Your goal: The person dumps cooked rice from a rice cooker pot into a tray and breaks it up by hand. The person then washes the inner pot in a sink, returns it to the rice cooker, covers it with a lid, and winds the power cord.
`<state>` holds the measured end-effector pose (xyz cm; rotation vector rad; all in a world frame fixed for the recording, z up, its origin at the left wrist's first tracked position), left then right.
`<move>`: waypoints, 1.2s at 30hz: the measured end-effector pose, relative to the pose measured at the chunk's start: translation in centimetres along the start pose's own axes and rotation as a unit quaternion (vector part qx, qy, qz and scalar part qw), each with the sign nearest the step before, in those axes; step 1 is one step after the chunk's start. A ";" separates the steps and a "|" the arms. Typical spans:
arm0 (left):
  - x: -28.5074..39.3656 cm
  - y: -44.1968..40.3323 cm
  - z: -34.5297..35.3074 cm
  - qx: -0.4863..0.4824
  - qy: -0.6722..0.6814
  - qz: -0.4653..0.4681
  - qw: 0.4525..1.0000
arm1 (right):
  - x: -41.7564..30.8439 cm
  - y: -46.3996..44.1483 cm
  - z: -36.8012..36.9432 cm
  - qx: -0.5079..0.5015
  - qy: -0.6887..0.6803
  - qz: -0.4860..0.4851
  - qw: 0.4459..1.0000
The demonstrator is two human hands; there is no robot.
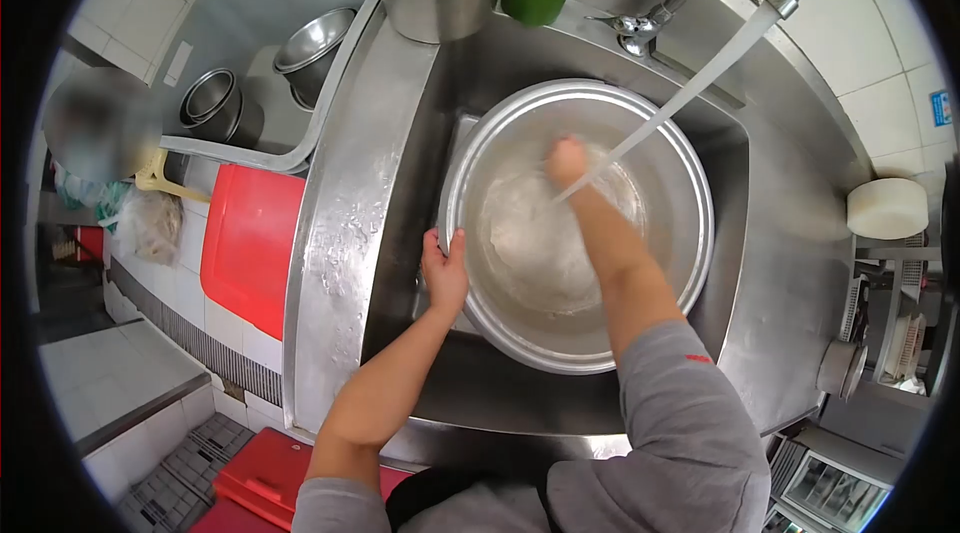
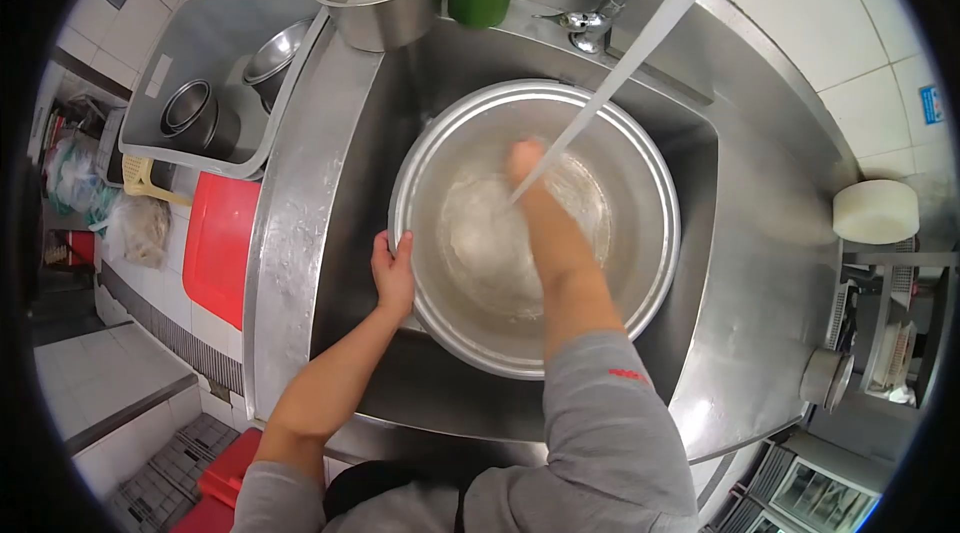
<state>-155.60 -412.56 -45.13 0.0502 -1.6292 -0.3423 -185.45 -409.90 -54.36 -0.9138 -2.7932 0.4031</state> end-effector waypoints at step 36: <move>-0.6 0.0 1.1 0.042 -0.065 0.024 0.997 | -11.2 -16.0 -35.6 0.269 -0.107 -0.203 0.936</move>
Point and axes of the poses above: each hand's wrist, its own y-axis away from the middle knuckle, its own z-axis out of the palm, x = y × z, the point moved 1 cm from there along -y, towards the middle knuckle, and after that the axes turned 12 degrees about x, right-handed, at the moved point
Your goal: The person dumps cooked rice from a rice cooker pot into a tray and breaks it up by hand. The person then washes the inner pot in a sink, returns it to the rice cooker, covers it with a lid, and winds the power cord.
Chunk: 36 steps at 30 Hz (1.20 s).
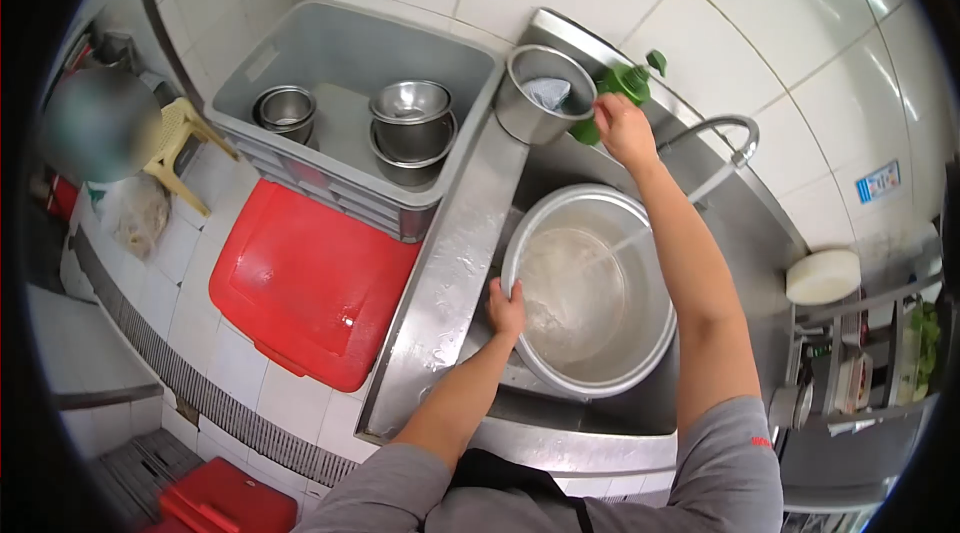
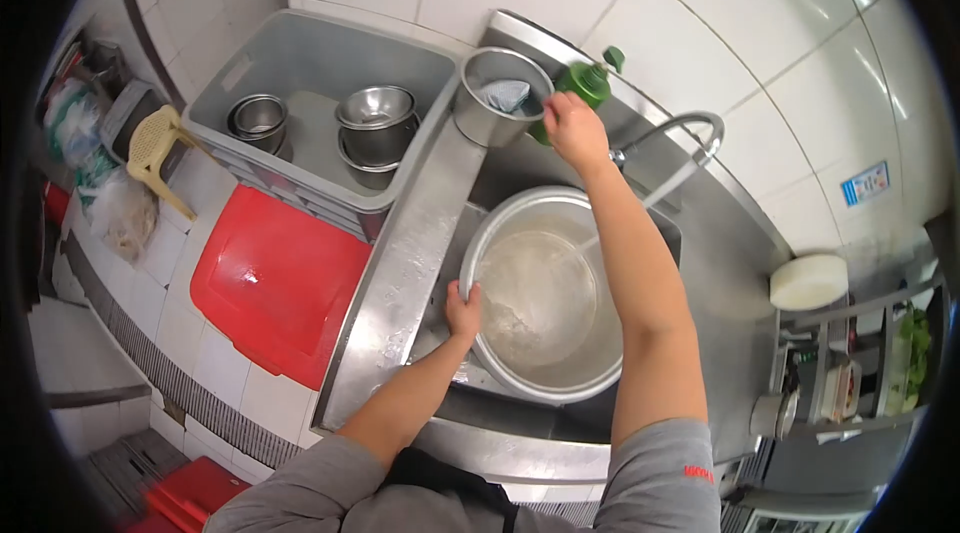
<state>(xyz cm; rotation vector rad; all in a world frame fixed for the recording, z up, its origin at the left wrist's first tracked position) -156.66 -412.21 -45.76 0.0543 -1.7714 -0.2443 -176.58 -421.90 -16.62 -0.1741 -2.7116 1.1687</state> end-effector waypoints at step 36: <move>-3.5 2.8 0.1 -0.203 -0.031 -0.417 0.886 | -7.1 25.3 -29.6 0.336 0.003 0.570 0.750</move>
Point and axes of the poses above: each hand's wrist, its own y-axis away from the middle knuckle, its own z-axis out of the palm, x = y × z, the point moved 1 cm from there along -y, towards the middle knuckle, and after that the axes turned 12 degrees about x, right-handed, at the moved point
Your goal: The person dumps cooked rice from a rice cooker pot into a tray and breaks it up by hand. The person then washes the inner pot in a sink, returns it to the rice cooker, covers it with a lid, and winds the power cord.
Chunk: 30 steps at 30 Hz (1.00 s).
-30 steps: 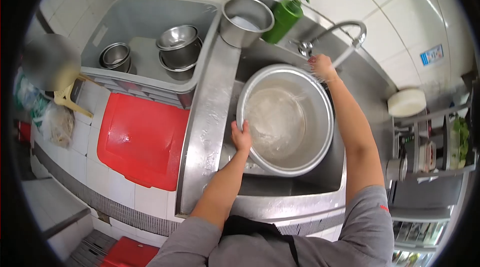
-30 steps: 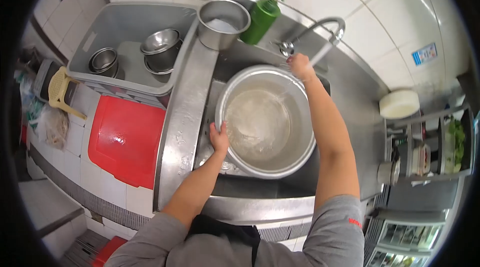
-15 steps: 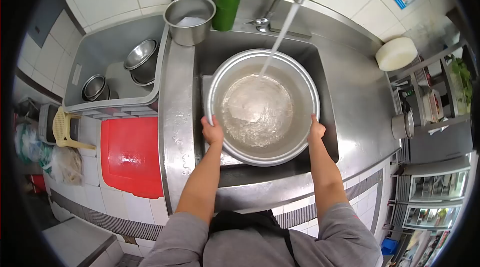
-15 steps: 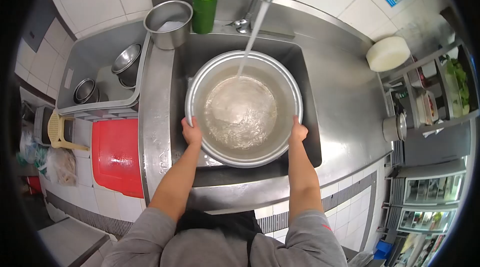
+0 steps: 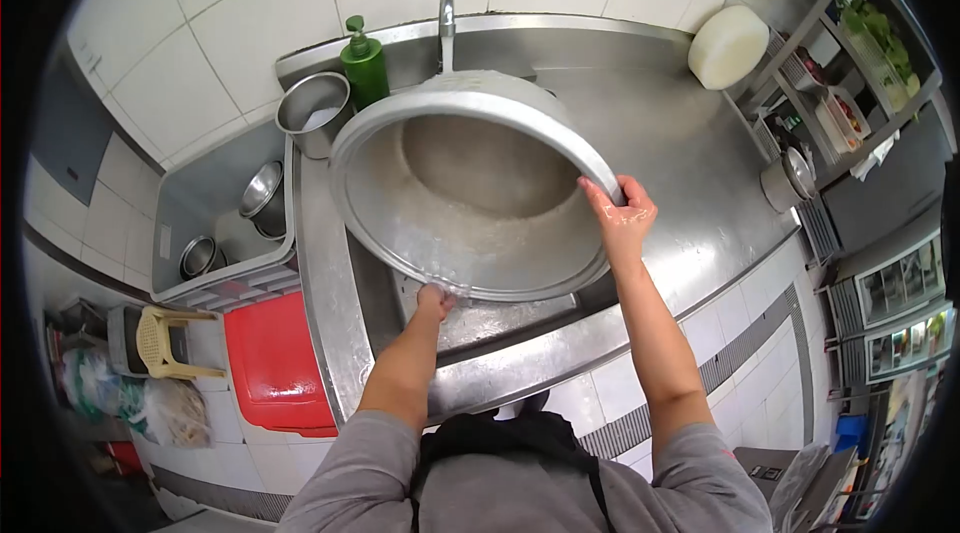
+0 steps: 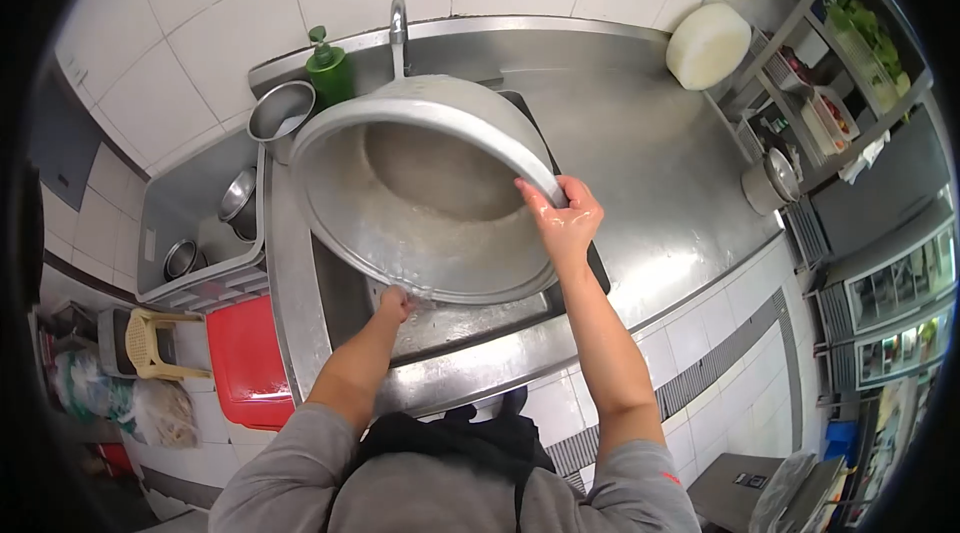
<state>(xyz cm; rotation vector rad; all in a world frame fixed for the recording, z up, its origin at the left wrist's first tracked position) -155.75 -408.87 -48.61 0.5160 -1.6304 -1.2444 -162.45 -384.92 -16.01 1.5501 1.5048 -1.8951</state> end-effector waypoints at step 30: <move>7.3 22.3 15.1 -0.290 0.111 0.238 0.920 | 0.3 -12.4 -22.0 0.066 -0.156 -0.078 0.982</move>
Point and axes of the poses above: each hand's wrist, its own y-axis away from the middle knuckle, its own z-axis out of the palm, x = y × z, the point moved 1 cm from there along -y, towards the middle knuckle, and after that the axes turned 12 degrees about x, right-handed, at the moved point
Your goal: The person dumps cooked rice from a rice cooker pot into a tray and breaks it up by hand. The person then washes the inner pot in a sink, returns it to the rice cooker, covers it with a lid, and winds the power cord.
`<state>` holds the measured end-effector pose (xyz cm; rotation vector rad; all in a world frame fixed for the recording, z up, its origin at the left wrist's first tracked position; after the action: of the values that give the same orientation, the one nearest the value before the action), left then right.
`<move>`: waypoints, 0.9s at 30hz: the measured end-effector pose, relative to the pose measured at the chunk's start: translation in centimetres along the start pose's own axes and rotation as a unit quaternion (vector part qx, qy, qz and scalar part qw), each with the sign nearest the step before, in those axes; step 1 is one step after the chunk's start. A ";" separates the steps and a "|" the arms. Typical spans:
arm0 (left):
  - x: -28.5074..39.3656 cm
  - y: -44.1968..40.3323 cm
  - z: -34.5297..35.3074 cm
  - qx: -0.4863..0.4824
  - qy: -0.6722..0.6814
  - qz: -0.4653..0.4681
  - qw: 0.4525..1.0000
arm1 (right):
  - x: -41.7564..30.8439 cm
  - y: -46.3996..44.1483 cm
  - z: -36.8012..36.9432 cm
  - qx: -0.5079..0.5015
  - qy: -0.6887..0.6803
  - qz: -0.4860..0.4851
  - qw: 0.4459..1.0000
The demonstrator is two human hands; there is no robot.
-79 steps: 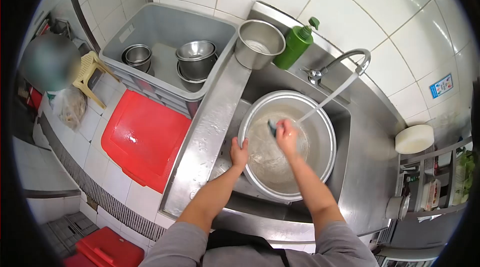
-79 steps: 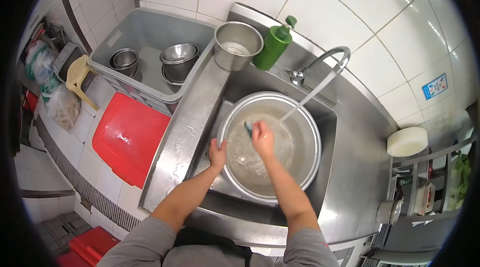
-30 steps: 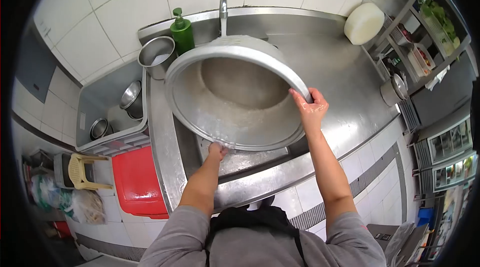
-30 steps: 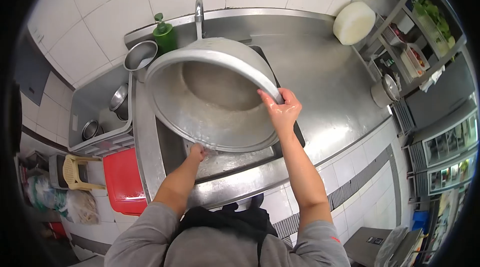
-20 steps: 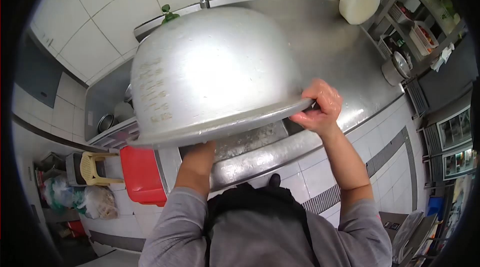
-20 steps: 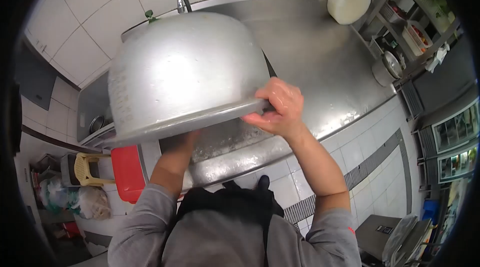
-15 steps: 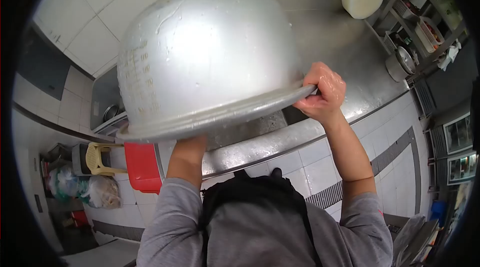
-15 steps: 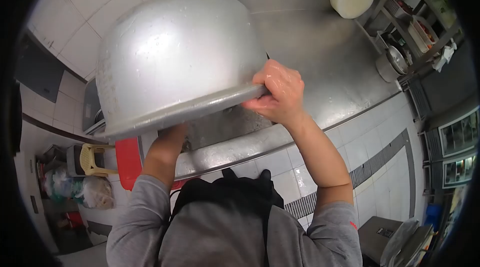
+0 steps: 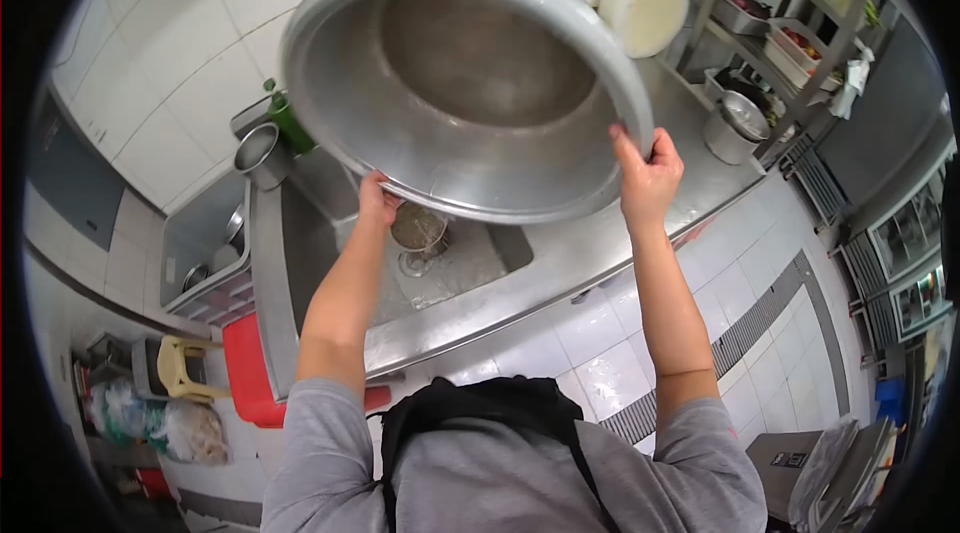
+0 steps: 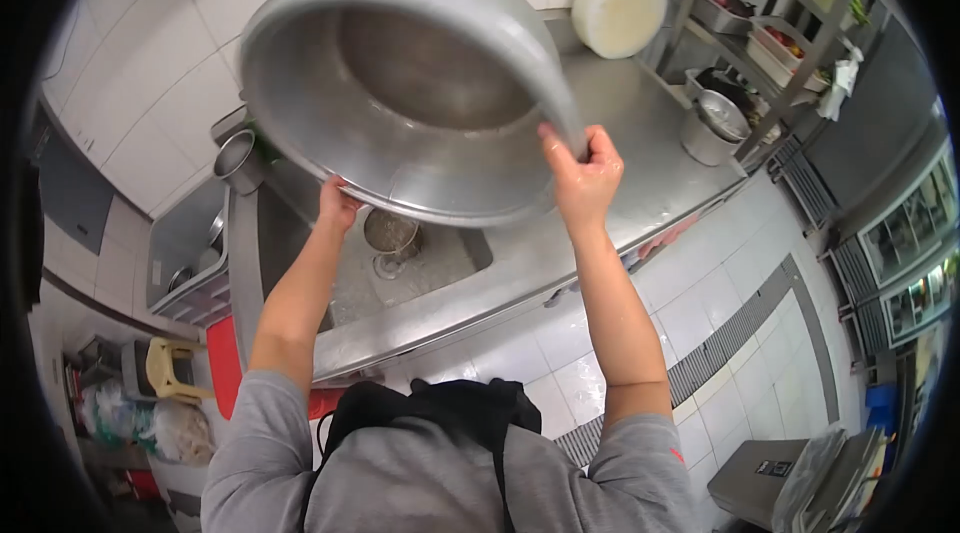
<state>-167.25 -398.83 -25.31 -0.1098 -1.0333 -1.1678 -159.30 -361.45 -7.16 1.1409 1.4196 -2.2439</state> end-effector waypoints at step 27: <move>-2.6 1.2 -1.1 -0.165 -0.677 0.378 0.610 | 9.7 -3.7 6.6 -0.211 0.204 -0.109 0.950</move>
<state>-165.65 -397.13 -27.31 -1.7970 -1.7403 -0.2530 -171.02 -363.44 -10.35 1.3973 2.1534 -1.7459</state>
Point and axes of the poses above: each hand's wrist, its own y-axis away from the middle knuckle, its own z-axis out of the palm, x = y × z, the point moved 1 cm from there along -y, towards the middle knuckle, and after that the axes turned 12 degrees about x, right-handed, at the moved point
